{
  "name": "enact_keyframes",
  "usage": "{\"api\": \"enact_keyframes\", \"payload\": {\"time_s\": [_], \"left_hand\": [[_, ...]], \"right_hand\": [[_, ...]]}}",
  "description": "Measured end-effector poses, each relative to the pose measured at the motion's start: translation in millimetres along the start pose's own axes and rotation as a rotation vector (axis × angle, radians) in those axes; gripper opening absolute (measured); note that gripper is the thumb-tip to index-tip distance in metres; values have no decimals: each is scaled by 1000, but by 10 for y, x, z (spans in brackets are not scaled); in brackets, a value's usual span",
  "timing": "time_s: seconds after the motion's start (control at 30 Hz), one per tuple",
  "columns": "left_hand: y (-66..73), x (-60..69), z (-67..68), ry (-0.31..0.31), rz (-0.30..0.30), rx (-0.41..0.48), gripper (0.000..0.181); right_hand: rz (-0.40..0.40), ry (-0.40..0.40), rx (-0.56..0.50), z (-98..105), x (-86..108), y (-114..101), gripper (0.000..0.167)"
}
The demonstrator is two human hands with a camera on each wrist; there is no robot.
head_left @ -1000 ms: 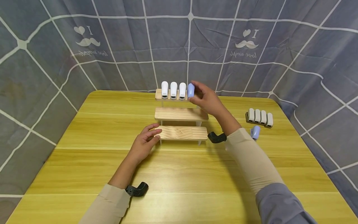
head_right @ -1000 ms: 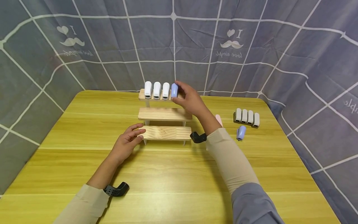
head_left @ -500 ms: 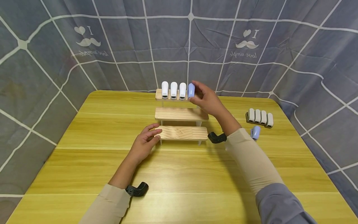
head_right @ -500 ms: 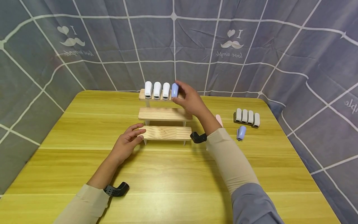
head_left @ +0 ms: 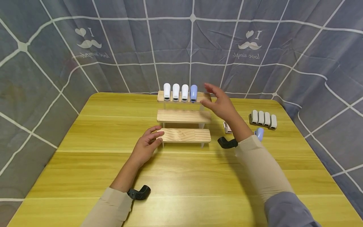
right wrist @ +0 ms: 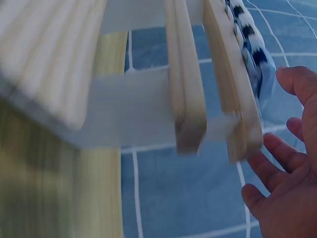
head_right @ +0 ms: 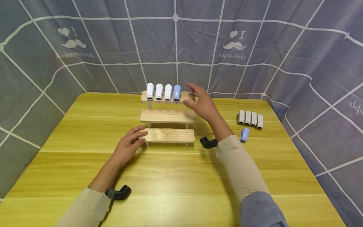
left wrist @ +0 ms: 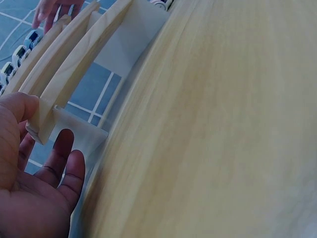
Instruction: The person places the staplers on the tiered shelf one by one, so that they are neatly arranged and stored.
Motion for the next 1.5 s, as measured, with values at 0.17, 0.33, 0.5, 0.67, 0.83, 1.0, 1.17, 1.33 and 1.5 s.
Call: {"api": "enact_keyframes", "payload": {"time_s": [0.17,0.33,0.5,0.67,0.83,1.0,1.17,1.33,1.5], "left_hand": [[-22,0,-7,-3,9,-6,31],[-250,-45,-21,4,0,0,32],[-401,-72,-11,13,-12,-4,33],[-426,-75,-2,13,-17,16,33],[-420,-71,-7,15,-17,8,32],[-371,-78,-21,11,-10,-3,32],[-141,-31,-22,-3,7,-5,32],[-16,-9,-14,-10,12,0,32],[-16,-6,-10,-7,13,9,31]], "right_hand": [[-19,23,48,192,207,193,68],[-83,38,87,399,449,471,68],[-140,41,107,566,672,715,67],[-164,53,125,693,860,874,67],[-199,70,124,798,1059,1013,67],[-238,93,143,900,1229,1171,65],[-291,121,171,1002,1345,1334,63],[-348,111,154,1067,1432,1498,65],[-400,54,149,1078,1508,1635,70]]}}
Point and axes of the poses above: each hand's wrist, its own x-axis away from the middle knuckle, its own z-axis out of the back of the hand, y = z × x, the point moved 4 cm from there along -x, towards the middle knuckle, and after that the axes turned 5 degrees about -z, right-handed, at the moved point
